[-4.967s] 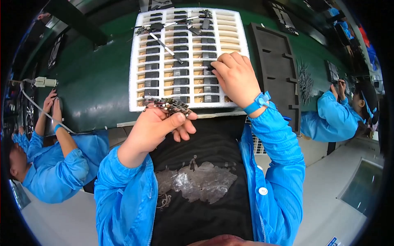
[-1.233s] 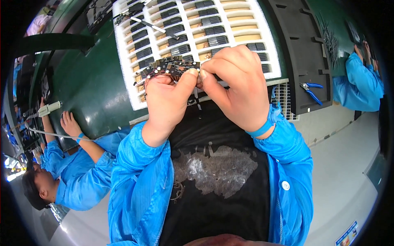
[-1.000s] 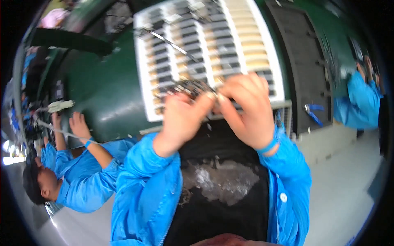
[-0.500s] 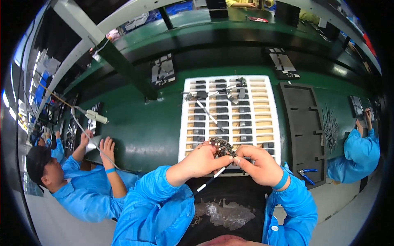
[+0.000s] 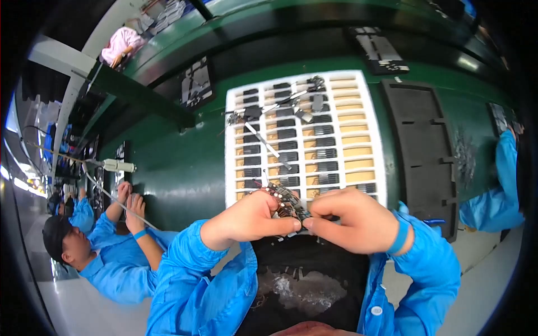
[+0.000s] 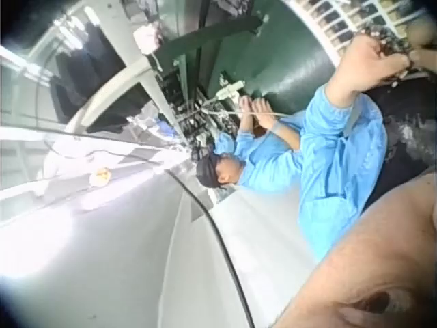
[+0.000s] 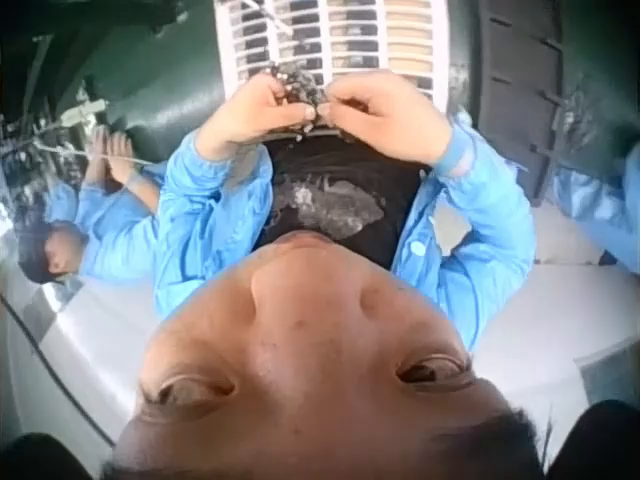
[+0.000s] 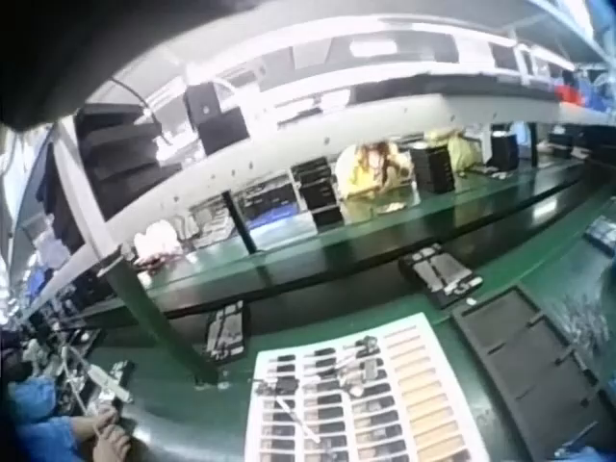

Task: The person assembles small electronic circuit boards by attaching wires and checking components at a factory workbench. The wires are cut with wire cutters.

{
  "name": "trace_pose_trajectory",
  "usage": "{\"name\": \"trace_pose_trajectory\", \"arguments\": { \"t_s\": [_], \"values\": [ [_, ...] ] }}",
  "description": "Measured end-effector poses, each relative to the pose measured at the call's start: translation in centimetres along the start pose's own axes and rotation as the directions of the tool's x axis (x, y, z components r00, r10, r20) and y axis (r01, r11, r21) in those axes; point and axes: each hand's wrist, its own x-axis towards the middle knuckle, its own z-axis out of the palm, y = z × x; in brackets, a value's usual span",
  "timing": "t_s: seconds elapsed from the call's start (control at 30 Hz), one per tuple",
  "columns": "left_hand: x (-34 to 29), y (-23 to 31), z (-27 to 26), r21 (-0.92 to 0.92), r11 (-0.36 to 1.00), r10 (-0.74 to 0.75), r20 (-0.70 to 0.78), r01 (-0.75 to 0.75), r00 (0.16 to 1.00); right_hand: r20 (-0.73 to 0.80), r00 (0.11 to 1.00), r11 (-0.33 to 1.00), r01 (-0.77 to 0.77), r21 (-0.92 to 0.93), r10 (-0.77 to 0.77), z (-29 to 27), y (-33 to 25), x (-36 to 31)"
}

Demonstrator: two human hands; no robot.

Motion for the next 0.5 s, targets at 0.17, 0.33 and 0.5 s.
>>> {"name": "trace_pose_trajectory", "arguments": {
  "t_s": [0.17,0.33,0.5],
  "values": [
    [0.1,-0.4,-0.7,-0.053,0.996,-0.072,0.006,0.073,0.997,-0.052,0.998,0.998,0.036,0.048,-0.033,-1.0,0.0,0.3],
    [1.8,-0.5,-1.0,0.218,0.975,0.013,0.152,-0.046,0.988,-0.013,1.000,0.994,0.004,0.113,-0.002,-1.3,1.0,1.0],
    [1.8,-0.6,-1.9,0.203,0.979,-0.036,0.150,0.005,0.988,0.005,1.000,0.994,0.024,0.110,-0.024,-1.7,0.9,1.6]
  ]
}}
